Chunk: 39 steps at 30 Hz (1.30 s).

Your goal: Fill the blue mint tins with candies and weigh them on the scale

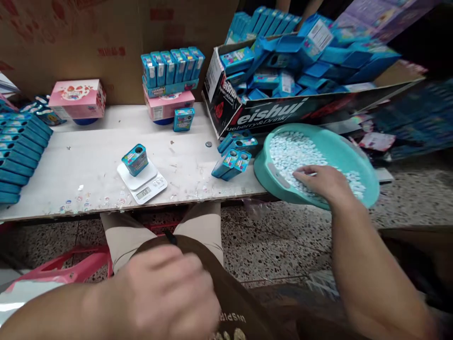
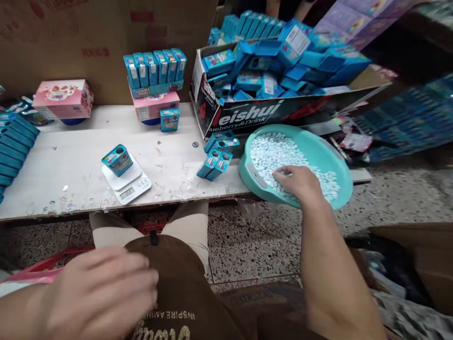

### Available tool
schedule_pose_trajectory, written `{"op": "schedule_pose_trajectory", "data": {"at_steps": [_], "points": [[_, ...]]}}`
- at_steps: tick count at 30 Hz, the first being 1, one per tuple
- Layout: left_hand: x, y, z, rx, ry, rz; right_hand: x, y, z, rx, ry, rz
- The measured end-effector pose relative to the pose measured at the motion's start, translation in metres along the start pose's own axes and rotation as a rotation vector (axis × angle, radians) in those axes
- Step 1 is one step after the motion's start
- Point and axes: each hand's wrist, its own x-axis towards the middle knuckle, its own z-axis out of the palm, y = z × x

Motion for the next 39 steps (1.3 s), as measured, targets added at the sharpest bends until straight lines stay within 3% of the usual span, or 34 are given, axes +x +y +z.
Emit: {"op": "schedule_pose_trajectory", "data": {"at_steps": [2,3,5,6,9,12,14,16,19,21,23,25,30,39], "points": [[0.046,-0.013,0.001,0.094,0.065,0.071,-0.002,0.001,0.002,0.079,0.129,-0.084],[0.068,-0.022,0.002,0.169,0.182,0.075,-0.006,0.0,0.003,0.126,0.241,-0.155],[0.107,-0.045,0.008,0.285,0.525,0.004,-0.02,-0.01,0.005,0.232,0.483,-0.322],[0.123,-0.059,0.013,0.307,0.627,-0.037,-0.03,-0.019,0.007,0.295,0.583,-0.397],[0.16,-0.1,0.03,0.288,0.645,-0.118,-0.071,-0.056,0.023,0.555,0.672,-0.558],[0.184,-0.126,0.04,0.159,0.599,-0.25,-0.112,-0.103,0.054,0.844,0.396,-0.634],[0.193,-0.125,0.04,0.105,0.555,-0.28,-0.131,-0.134,0.081,1.094,0.14,-0.566],[0.197,-0.112,0.036,0.156,0.493,-0.149,-0.141,-0.163,0.106,1.413,-0.093,-0.325],[0.197,-0.083,0.034,0.294,0.324,0.181,-0.145,-0.198,0.13,1.814,-0.509,0.147],[0.198,-0.068,0.038,0.356,0.161,0.317,-0.145,-0.214,0.136,1.943,-0.773,0.391],[0.201,-0.06,0.044,0.398,0.063,0.388,-0.145,-0.223,0.136,1.986,-0.95,0.535],[0.205,-0.058,0.051,0.425,0.047,0.428,-0.145,-0.227,0.134,2.007,-1.03,0.606],[0.211,-0.06,0.058,0.509,-0.045,0.526,-0.139,-0.222,0.132,2.071,-1.047,0.65],[0.208,-0.058,0.06,0.496,-0.039,0.487,-0.136,-0.215,0.136,2.083,-1.041,0.704]]}}
